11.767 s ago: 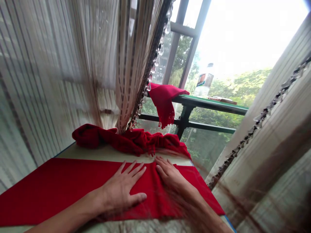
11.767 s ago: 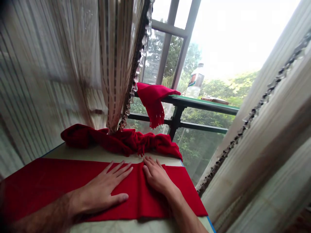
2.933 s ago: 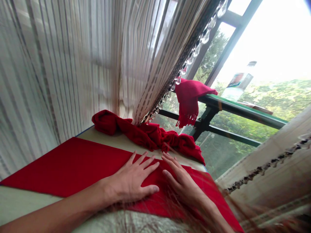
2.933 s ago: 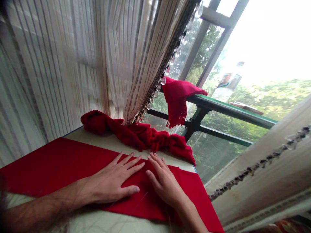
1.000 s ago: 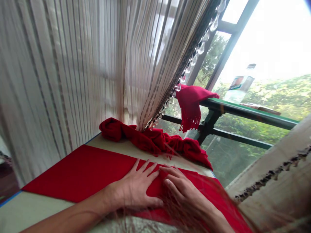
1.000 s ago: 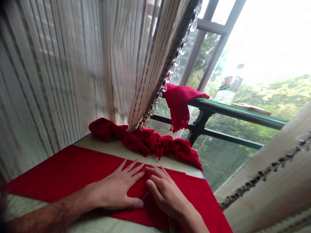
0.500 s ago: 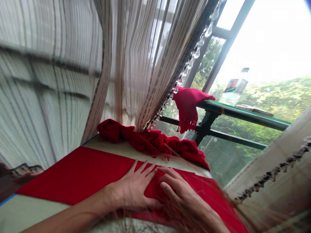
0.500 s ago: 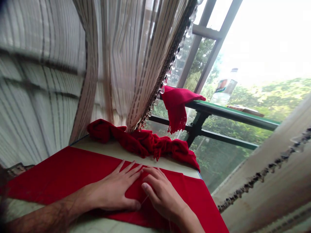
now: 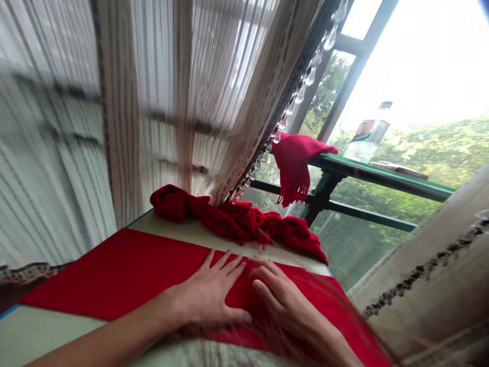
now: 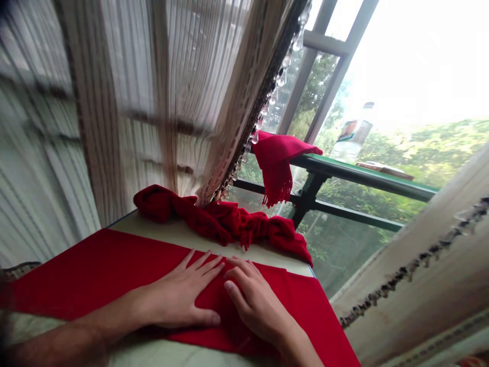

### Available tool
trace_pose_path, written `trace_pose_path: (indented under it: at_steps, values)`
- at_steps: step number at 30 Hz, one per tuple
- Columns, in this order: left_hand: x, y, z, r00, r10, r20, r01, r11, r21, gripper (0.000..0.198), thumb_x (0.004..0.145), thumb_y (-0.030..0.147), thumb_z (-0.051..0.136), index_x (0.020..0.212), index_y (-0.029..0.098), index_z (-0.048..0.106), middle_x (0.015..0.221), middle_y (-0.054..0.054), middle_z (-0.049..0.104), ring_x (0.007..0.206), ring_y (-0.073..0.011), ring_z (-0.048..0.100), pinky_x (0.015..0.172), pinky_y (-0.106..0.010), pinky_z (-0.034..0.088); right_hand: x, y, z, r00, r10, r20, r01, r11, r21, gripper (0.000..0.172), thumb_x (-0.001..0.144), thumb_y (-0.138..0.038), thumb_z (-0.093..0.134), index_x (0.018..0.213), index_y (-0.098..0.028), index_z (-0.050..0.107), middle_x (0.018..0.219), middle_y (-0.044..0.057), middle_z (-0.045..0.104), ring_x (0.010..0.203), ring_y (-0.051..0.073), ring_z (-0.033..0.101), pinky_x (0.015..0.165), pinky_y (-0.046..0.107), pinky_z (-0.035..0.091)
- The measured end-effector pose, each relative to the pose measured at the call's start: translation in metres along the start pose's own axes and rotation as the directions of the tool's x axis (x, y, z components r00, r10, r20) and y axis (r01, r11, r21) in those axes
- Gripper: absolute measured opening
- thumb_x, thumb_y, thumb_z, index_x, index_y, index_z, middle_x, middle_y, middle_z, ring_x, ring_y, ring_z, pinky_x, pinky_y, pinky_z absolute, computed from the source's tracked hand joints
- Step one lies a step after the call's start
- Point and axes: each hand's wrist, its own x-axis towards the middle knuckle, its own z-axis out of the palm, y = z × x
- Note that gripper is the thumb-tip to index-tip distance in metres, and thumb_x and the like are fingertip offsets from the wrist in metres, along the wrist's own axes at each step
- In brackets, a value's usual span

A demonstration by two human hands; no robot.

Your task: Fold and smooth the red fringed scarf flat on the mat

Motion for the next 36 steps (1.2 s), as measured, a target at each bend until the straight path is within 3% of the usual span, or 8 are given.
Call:
trace_pose_path:
  at_steps: [9,14,16,19,24,28,31,36]
  values:
    - [-0.002,0.001,0.0,0.999,0.006,-0.033,-0.006,1.0,-0.014,0.103,0.089,0.077,0.057,0.164,0.016,0.022,0.169,-0.015,0.015,0.158,-0.0346,0.005,0.125,-0.062,0.003,-0.001,0.007,-0.002,1.0,-0.004,-0.002,0.004,1.0,-0.021,0.04,0.104,-0.048,0.042,0.086,-0.03,0.073,0.149,0.004,0.061,0.143,0.03,0.05,0.126,0.059,0.028]
    - [-0.001,0.003,-0.004,1.0,-0.016,0.008,0.016,1.0,-0.026,0.107,0.086,0.077,0.061,0.165,0.017,0.021,0.169,-0.014,0.014,0.157,-0.0363,0.003,0.125,-0.064,0.004,-0.002,0.009,-0.001,0.994,0.021,-0.109,-0.018,1.0,0.025,0.029,0.103,-0.047,0.045,0.118,-0.031,0.063,0.147,0.008,0.06,0.138,0.028,0.054,0.118,0.052,0.044]
    - [0.0,0.003,-0.003,1.0,-0.017,-0.001,0.017,1.0,-0.018,0.106,0.086,0.076,0.061,0.164,0.016,0.022,0.169,-0.015,0.015,0.157,-0.0364,0.004,0.125,-0.064,0.004,-0.001,0.009,0.0,0.997,0.003,-0.077,-0.001,0.999,0.032,0.026,0.103,-0.046,0.046,0.113,-0.03,0.064,0.144,0.008,0.062,0.137,0.027,0.055,0.116,0.049,0.046]
    - [0.001,0.002,-0.002,1.0,-0.006,-0.008,0.006,1.0,-0.008,0.107,0.086,0.076,0.061,0.164,0.016,0.021,0.169,-0.016,0.015,0.157,-0.0364,0.005,0.124,-0.065,0.004,-0.001,0.008,0.001,1.0,-0.023,-0.005,0.023,1.0,0.006,0.028,0.104,-0.045,0.044,0.1,-0.03,0.068,0.144,0.005,0.063,0.14,0.027,0.052,0.121,0.051,0.039]
    - [0.001,-0.001,0.0,1.0,-0.005,0.011,0.005,1.0,-0.013,0.11,0.085,0.08,0.058,0.165,0.016,0.017,0.17,-0.013,0.012,0.158,-0.0349,0.001,0.125,-0.063,0.001,-0.003,0.008,-0.002,0.995,0.013,-0.097,-0.012,1.0,0.013,0.026,0.103,-0.045,0.043,0.113,-0.03,0.062,0.14,0.008,0.065,0.139,0.027,0.053,0.122,0.053,0.038]
    - [0.001,-0.002,0.001,1.0,-0.005,0.002,0.005,1.0,-0.008,0.108,0.087,0.079,0.057,0.165,0.016,0.018,0.17,-0.012,0.014,0.158,-0.0333,0.002,0.126,-0.061,0.001,-0.001,0.006,-0.003,1.0,-0.016,0.017,0.016,1.0,0.005,0.034,0.105,-0.044,0.038,0.094,-0.028,0.065,0.141,0.007,0.065,0.141,0.028,0.051,0.124,0.055,0.033]
    - [0.001,-0.003,0.003,1.0,-0.003,-0.026,0.003,1.0,0.0,0.107,0.087,0.079,0.057,0.165,0.016,0.02,0.17,-0.011,0.016,0.158,-0.0328,0.004,0.126,-0.061,0.002,0.001,0.006,-0.002,1.0,-0.002,-0.012,0.002,1.0,0.019,0.034,0.106,-0.044,0.038,0.094,-0.028,0.066,0.144,0.007,0.063,0.14,0.027,0.052,0.128,0.057,0.023]
    - [0.002,-0.006,0.007,0.999,0.013,-0.052,-0.013,1.0,0.0,0.107,0.086,0.083,0.054,0.165,0.019,0.02,0.17,-0.011,0.015,0.158,-0.0322,0.003,0.126,-0.061,0.002,0.0,0.009,-0.004,1.0,-0.003,0.011,0.003,1.0,0.018,0.038,0.105,-0.046,0.04,0.085,-0.027,0.066,0.144,0.006,0.064,0.143,0.028,0.049,0.128,0.059,0.022]
